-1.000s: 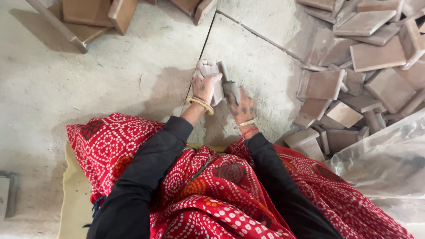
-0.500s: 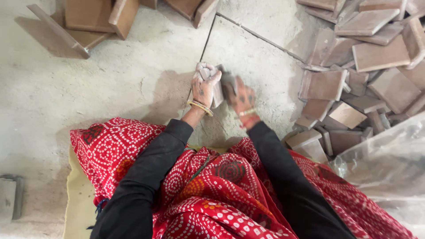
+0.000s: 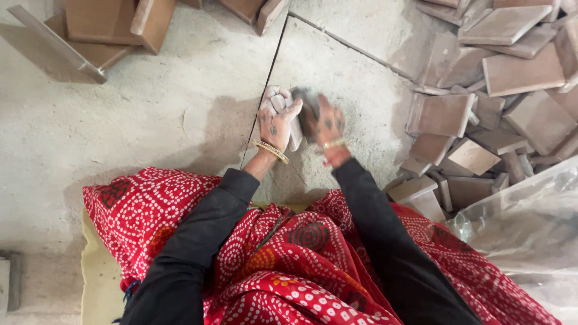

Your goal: The person sits on a cushion on the workshop floor and smooths small flat stone pieces one at a time, rubbing each piece with a small abrasive block by hand, turning pieces over to work different faces, and setting finished pieces aside near piles of similar pieces.

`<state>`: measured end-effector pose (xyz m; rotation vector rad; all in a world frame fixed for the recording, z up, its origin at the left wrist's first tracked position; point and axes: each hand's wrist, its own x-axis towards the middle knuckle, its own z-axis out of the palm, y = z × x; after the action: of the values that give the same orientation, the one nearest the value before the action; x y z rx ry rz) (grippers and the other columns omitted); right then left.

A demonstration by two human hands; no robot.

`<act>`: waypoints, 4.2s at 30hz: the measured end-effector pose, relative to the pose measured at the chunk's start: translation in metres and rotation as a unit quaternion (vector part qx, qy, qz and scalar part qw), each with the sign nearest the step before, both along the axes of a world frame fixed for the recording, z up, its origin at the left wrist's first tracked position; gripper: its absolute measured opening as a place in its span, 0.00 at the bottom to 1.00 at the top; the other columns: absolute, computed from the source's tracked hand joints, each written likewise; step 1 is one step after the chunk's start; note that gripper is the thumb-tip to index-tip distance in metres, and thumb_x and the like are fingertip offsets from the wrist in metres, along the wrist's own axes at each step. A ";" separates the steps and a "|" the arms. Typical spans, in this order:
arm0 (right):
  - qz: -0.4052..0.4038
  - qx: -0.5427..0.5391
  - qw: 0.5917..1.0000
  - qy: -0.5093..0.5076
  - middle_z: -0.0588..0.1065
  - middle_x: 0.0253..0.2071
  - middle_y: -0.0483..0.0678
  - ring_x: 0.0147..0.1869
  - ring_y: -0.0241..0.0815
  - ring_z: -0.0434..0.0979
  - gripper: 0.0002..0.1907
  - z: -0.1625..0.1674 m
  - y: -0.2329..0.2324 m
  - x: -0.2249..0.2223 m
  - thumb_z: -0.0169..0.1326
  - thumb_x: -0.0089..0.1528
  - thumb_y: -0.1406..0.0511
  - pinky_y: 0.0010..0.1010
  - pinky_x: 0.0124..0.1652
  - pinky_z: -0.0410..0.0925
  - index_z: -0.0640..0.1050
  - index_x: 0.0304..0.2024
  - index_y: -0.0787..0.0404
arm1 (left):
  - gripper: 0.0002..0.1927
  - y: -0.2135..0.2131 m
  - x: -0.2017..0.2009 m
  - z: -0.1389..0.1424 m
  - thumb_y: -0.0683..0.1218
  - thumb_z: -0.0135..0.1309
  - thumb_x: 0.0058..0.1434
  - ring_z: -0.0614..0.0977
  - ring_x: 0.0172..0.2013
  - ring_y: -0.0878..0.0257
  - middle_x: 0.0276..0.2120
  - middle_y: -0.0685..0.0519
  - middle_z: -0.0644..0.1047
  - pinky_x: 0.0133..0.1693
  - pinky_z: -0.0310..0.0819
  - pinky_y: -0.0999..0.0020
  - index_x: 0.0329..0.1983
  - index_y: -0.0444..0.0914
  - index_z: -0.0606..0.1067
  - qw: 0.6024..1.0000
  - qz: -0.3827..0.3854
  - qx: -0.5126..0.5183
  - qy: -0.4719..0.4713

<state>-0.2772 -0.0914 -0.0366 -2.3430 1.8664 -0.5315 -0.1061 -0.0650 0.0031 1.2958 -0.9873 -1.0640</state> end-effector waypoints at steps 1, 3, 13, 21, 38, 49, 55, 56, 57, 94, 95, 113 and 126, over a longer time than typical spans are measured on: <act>-0.036 0.126 0.990 -0.043 0.78 0.43 0.62 0.43 0.54 0.77 0.30 0.003 -0.017 0.008 0.56 0.69 0.51 0.46 0.45 0.71 0.73 0.64 0.66 | 0.10 -0.001 0.001 0.000 0.45 0.60 0.64 0.79 0.34 0.60 0.33 0.52 0.75 0.39 0.73 0.65 0.37 0.36 0.72 1.000 0.010 -0.020 -0.016; 0.063 0.011 0.997 0.034 0.77 0.49 0.59 0.46 0.57 0.76 0.25 0.009 -0.047 0.025 0.59 0.67 0.52 0.47 0.45 0.71 0.77 0.59 0.60 | 0.10 -0.005 0.003 -0.001 0.44 0.62 0.61 0.78 0.35 0.58 0.37 0.49 0.74 0.39 0.71 0.64 0.31 0.35 0.73 0.996 0.023 -0.068 -0.052; 0.171 -0.130 0.954 0.211 0.79 0.54 0.61 0.27 0.45 0.78 0.23 -0.014 0.078 -0.043 0.61 0.59 0.63 0.37 0.22 0.64 0.79 0.57 0.46 | 0.09 -0.001 0.004 0.004 0.44 0.60 0.63 0.80 0.37 0.57 0.36 0.50 0.76 0.41 0.73 0.62 0.39 0.37 0.73 0.999 0.012 -0.040 -0.033; -0.001 0.023 0.981 -0.191 0.77 0.31 0.53 0.31 0.50 0.78 0.15 -0.010 0.079 -0.065 0.55 0.72 0.54 0.40 0.35 0.70 0.76 0.47 0.59 | 0.13 0.005 0.031 0.028 0.38 0.60 0.55 0.78 0.33 0.66 0.32 0.57 0.76 0.34 0.75 0.68 0.38 0.42 0.70 0.967 0.039 0.106 0.229; 0.195 -0.159 0.951 0.177 0.73 0.59 0.53 0.44 0.50 0.76 0.33 0.004 -0.047 0.032 0.52 0.62 0.70 0.42 0.40 0.71 0.73 0.66 0.30 | 0.20 0.012 0.041 0.002 0.31 0.56 0.46 0.74 0.35 0.68 0.33 0.59 0.70 0.37 0.72 0.72 0.40 0.41 0.70 0.986 0.011 0.059 0.153; 0.087 -0.027 0.994 -0.068 0.77 0.25 0.52 0.24 0.53 0.75 0.18 0.011 0.090 -0.039 0.54 0.66 0.51 0.45 0.31 0.68 0.80 0.44 0.56 | 0.26 0.006 0.063 -0.033 0.33 0.60 0.44 0.78 0.34 0.65 0.37 0.53 0.77 0.36 0.75 0.69 0.47 0.39 0.70 0.967 0.060 0.092 0.231; 0.077 0.071 0.975 -0.194 0.73 0.27 0.57 0.29 0.58 0.75 0.20 0.034 0.049 0.005 0.53 0.69 0.52 0.46 0.32 0.67 0.77 0.36 0.61 | 0.25 0.001 0.078 -0.048 0.40 0.73 0.46 0.82 0.35 0.66 0.37 0.50 0.83 0.42 0.77 0.73 0.46 0.31 0.74 0.964 0.140 0.121 0.193; 0.087 0.087 0.977 -0.174 0.73 0.26 0.57 0.29 0.58 0.75 0.20 0.032 0.042 0.016 0.53 0.68 0.52 0.47 0.32 0.67 0.77 0.34 0.62 | 0.25 0.002 0.076 -0.048 0.40 0.74 0.47 0.81 0.35 0.67 0.37 0.50 0.83 0.42 0.76 0.73 0.44 0.30 0.75 0.965 0.149 0.131 0.172; 0.086 0.061 0.984 -0.143 0.73 0.26 0.57 0.30 0.60 0.74 0.20 0.028 0.034 0.027 0.53 0.69 0.52 0.48 0.33 0.67 0.77 0.33 0.62 | 0.24 0.003 0.073 -0.047 0.41 0.75 0.47 0.80 0.35 0.67 0.36 0.50 0.82 0.41 0.75 0.74 0.43 0.29 0.76 0.966 0.157 0.141 0.151; -0.108 0.152 0.967 -0.175 0.75 0.31 0.54 0.32 0.50 0.77 0.14 -0.016 0.043 -0.005 0.50 0.73 0.59 0.40 0.36 0.72 0.79 0.45 0.63 | 0.16 0.011 0.066 0.046 0.48 0.71 0.44 0.84 0.39 0.53 0.37 0.50 0.83 0.45 0.79 0.62 0.37 0.43 0.82 0.928 -0.132 -0.163 -0.309; -0.049 0.064 0.990 -0.117 0.75 0.33 0.54 0.33 0.52 0.77 0.11 -0.015 0.038 -0.003 0.51 0.70 0.64 0.41 0.36 0.72 0.76 0.53 0.60 | 0.15 0.011 0.063 0.044 0.49 0.71 0.44 0.84 0.39 0.52 0.37 0.50 0.83 0.44 0.79 0.62 0.36 0.43 0.83 0.919 -0.116 -0.194 -0.323; 0.053 -0.057 0.997 -0.027 0.76 0.38 0.59 0.37 0.58 0.76 0.15 -0.008 -0.024 -0.001 0.39 0.75 0.63 0.48 0.37 0.70 0.75 0.58 0.57 | 0.09 0.007 0.057 0.052 0.48 0.70 0.50 0.82 0.33 0.57 0.32 0.56 0.81 0.38 0.79 0.63 0.34 0.45 0.83 0.911 -0.121 -0.215 -0.330; -0.083 0.084 0.977 -0.175 0.75 0.25 0.53 0.25 0.45 0.72 0.16 -0.009 0.094 -0.030 0.53 0.70 0.56 0.39 0.29 0.66 0.77 0.39 0.64 | 0.10 0.017 0.043 0.054 0.48 0.70 0.48 0.82 0.32 0.56 0.29 0.55 0.79 0.35 0.77 0.61 0.31 0.44 0.81 0.917 -0.078 -0.191 -0.342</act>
<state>-0.3074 0.0029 -0.0455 -1.8562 1.8641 -0.7181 -0.0635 -0.0479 0.0570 1.2880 -1.7524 -0.4706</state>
